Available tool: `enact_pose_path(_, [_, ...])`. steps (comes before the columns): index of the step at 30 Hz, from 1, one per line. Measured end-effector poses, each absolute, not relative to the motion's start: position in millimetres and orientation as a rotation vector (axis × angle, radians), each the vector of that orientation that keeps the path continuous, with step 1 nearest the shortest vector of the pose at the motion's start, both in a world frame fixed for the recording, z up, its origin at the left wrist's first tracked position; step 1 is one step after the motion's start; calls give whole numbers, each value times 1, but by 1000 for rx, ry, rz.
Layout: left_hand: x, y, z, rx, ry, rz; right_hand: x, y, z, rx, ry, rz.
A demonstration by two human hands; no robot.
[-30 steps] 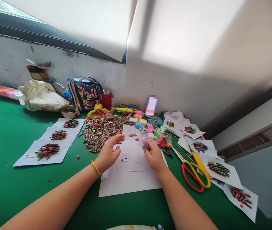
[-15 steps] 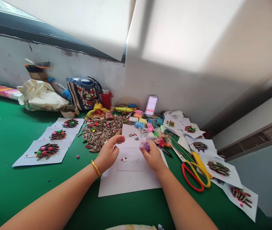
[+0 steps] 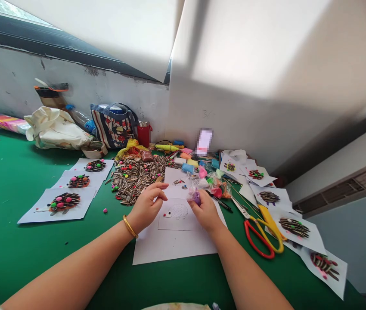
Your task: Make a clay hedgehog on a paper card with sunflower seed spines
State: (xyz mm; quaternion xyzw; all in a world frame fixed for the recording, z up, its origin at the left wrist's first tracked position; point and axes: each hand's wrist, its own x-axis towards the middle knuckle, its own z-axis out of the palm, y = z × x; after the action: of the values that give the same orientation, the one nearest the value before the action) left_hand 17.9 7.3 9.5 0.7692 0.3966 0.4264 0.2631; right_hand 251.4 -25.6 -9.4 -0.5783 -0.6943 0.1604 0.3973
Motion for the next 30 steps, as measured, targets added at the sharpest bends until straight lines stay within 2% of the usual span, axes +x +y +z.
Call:
enact_pose_path(9, [18,11,6,1975,1057,1221,250,-27,-8,-1468,-1780,404])
enact_pose_path(19, [23,12,11,1520,991,1193,250,-27,-7,-1470,-1785,388])
enact_pose_path(30, [25,8,13,1541,995,1149,245,-32,-12,-1439,-1707,480])
